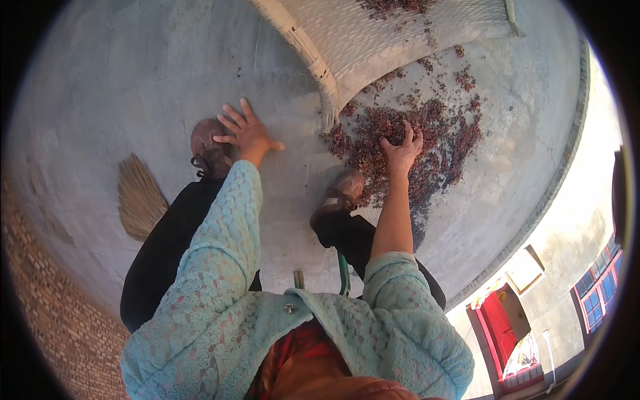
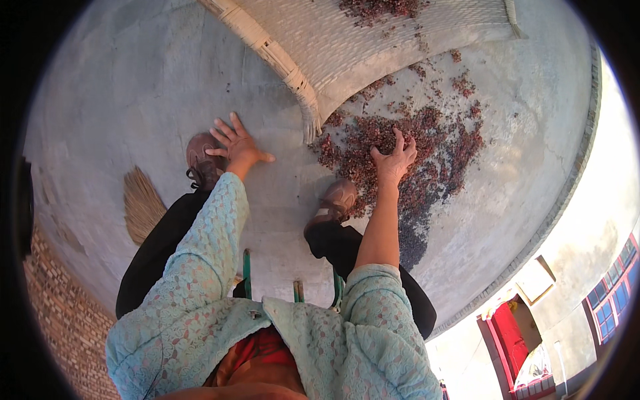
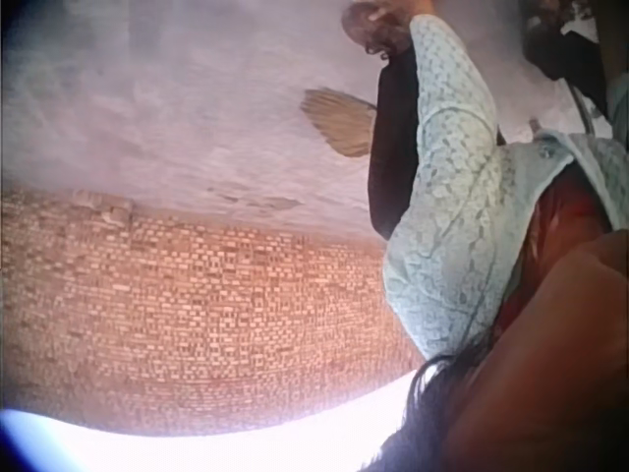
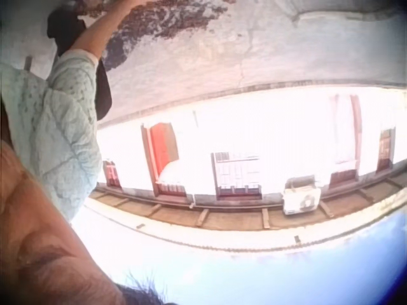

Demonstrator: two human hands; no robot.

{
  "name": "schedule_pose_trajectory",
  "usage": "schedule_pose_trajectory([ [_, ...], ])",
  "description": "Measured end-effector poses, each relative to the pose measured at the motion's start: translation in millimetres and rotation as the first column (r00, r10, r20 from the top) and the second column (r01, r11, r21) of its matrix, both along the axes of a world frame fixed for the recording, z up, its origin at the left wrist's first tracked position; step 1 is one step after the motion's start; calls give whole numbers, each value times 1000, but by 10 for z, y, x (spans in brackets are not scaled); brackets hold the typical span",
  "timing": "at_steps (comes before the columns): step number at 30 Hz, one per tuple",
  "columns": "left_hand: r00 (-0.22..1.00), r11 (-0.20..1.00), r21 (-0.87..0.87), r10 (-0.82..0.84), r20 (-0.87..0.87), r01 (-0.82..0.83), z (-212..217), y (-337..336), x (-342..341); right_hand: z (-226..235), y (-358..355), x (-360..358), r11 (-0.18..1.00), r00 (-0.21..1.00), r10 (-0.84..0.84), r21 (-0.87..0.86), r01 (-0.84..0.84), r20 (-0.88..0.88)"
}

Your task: The person sits on a small stool and sweeps a pile of reddish-brown grains on a concrete floor using a traditional straw broom. They periodically pause to spread and inspect the grains with their hand, then resume sweeping to gather the material into a neat pile.

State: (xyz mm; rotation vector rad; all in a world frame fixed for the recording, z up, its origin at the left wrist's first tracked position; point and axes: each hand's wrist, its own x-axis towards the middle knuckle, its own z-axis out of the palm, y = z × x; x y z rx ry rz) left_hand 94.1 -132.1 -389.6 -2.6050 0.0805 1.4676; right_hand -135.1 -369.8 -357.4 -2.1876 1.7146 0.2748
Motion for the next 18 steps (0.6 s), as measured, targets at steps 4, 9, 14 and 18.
schedule_pose_trajectory([
  [4, 1000, 1000, 5, 9, -2, -9, -27, 15, 1, -87, -223, -126, 999, 999, 20, 25, -21, 34],
  [9, 1000, 1000, 17, 12, -14, -12, -1, -18, 4, -146, -500, -437, 994, 955, -72, 95, 47, 288],
  [14, 1000, 999, 28, 25, -7, -25, 21, -12, 18, 26, -588, -371, 750, 326, -661, 581, 316, 676],
  [18, 1000, 1000, 24, 13, -13, -12, 24, -56, 23, 69, -751, -385, 706, 226, -703, 623, 337, 675],
])
